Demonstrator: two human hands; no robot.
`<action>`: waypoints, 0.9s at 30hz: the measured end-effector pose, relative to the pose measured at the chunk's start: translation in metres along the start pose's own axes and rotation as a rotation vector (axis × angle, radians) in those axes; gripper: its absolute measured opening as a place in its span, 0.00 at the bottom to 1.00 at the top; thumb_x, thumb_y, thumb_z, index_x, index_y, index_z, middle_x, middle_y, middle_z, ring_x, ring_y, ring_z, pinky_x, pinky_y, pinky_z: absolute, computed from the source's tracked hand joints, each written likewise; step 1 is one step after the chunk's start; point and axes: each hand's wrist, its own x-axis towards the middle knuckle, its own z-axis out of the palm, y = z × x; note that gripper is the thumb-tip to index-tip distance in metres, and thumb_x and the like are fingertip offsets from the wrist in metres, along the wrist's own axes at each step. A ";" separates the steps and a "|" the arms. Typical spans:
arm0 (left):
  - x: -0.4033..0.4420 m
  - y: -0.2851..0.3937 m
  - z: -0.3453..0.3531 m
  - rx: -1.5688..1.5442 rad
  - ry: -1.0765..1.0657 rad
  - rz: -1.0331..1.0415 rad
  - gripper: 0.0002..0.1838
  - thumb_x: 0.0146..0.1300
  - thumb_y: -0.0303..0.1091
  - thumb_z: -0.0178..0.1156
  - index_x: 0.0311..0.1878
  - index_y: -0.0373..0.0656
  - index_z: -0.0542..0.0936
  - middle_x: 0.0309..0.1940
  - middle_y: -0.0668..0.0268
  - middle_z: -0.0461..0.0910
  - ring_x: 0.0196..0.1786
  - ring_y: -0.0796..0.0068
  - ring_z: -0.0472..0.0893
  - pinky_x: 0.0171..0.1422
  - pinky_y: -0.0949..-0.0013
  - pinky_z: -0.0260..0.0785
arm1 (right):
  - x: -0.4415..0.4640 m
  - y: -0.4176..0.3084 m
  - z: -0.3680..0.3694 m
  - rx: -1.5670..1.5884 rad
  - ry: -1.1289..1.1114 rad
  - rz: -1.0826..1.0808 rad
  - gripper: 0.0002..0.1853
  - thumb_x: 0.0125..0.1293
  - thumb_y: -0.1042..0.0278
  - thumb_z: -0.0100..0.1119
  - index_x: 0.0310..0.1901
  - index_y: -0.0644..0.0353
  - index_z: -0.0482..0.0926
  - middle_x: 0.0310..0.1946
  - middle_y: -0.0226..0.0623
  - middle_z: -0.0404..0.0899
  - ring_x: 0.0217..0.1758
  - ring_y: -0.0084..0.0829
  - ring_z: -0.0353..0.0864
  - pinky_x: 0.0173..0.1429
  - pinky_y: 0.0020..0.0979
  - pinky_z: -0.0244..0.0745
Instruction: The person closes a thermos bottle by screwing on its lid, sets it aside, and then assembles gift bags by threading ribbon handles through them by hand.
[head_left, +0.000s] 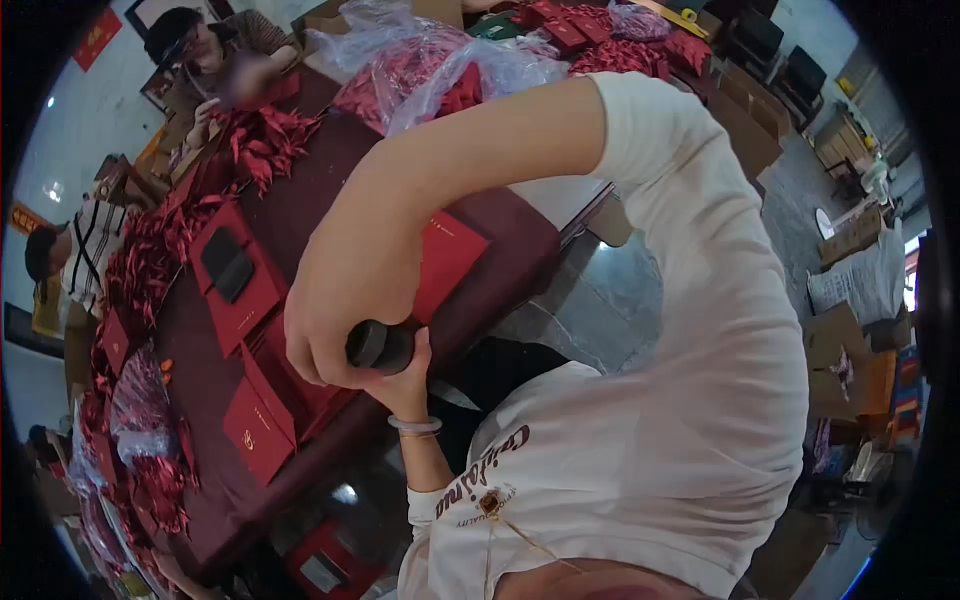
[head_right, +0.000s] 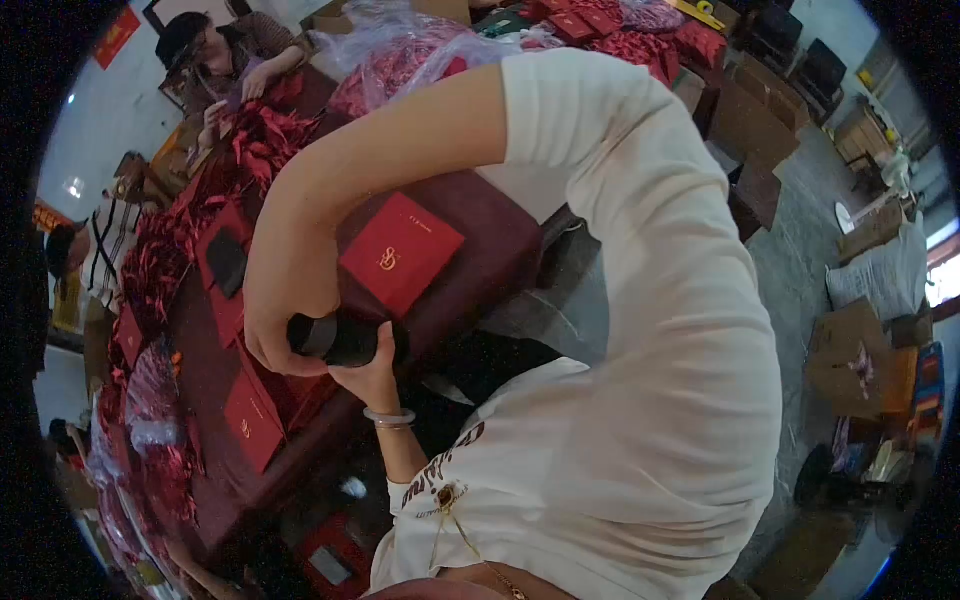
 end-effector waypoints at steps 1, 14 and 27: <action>0.002 0.010 0.003 0.095 0.146 0.081 0.39 0.43 0.30 0.76 0.57 0.33 0.65 0.51 0.60 0.71 0.48 0.70 0.72 0.53 0.70 0.66 | -0.001 0.002 0.000 0.018 0.008 0.006 0.21 0.49 0.61 0.64 0.46 0.53 0.76 0.43 0.37 0.74 0.47 0.40 0.76 0.45 0.38 0.74; 0.009 0.048 0.003 -0.094 0.028 -0.031 0.46 0.40 0.32 0.77 0.61 0.32 0.61 0.57 0.58 0.66 0.56 0.66 0.69 0.62 0.65 0.61 | 0.009 -0.034 -0.006 -0.138 -0.018 0.444 0.24 0.48 0.57 0.64 0.48 0.55 0.77 0.44 0.42 0.74 0.48 0.41 0.77 0.46 0.39 0.74; 0.022 0.045 -0.001 -0.173 -0.053 -0.125 0.41 0.38 0.33 0.78 0.55 0.35 0.65 0.48 0.60 0.74 0.50 0.70 0.75 0.56 0.67 0.68 | 0.007 -0.018 -0.012 -0.174 -0.013 0.327 0.18 0.48 0.60 0.64 0.39 0.62 0.76 0.33 0.44 0.77 0.38 0.45 0.80 0.41 0.40 0.76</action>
